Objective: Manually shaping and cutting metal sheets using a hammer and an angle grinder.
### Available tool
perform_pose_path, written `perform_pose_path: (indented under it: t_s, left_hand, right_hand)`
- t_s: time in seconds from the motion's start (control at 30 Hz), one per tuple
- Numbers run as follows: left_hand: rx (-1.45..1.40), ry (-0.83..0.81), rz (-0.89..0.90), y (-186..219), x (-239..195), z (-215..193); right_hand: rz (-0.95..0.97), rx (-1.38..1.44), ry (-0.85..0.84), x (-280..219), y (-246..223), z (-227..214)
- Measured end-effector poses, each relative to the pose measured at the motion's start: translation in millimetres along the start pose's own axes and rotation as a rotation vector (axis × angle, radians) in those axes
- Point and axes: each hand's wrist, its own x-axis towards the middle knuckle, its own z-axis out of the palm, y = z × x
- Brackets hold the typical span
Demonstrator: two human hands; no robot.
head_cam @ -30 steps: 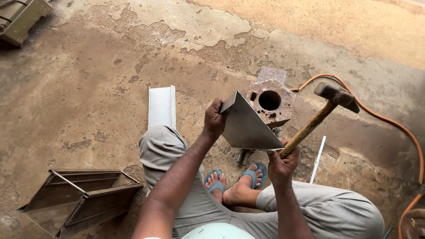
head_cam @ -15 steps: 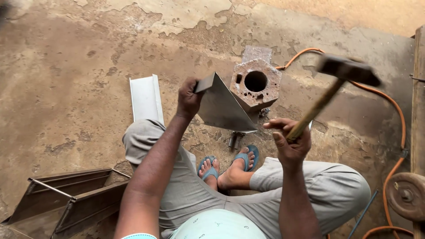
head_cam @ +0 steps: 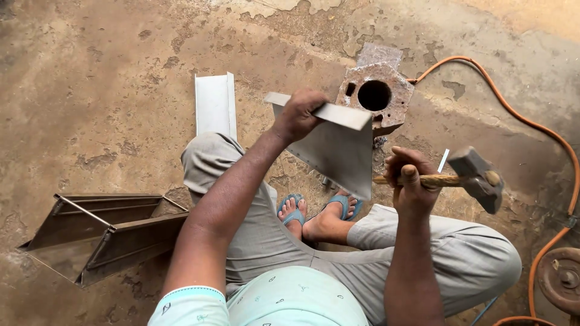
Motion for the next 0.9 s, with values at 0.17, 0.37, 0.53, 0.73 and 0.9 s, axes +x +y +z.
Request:
perform_pose_path:
  t_s: [0.17,0.37,0.53,0.73,0.9]
  left_hand:
    - [0.046,-0.232,0.066,22.8,8.2,-1.6]
    - [0.185,-0.401,0.169,39.0,21.4,1.6]
    - [0.213,-0.506,0.167,33.3,24.5,7.3]
    - [0.280,-0.613,0.177,54.9,31.4,-2.2]
    - [-0.180,0.319,-0.256,40.6,-21.8,10.0]
  right_hand:
    - [0.031,0.079,-0.051,-1.8,15.1,0.9]
    - [0.101,0.073,-0.041,-8.1,26.4,1.3]
    - [0.189,-0.012,0.041,-10.0,36.5,3.5]
    - [0.360,-0.094,0.224,-12.2,63.5,0.7]
    - [0.353,0.204,0.457,-16.1,95.9,-9.0]
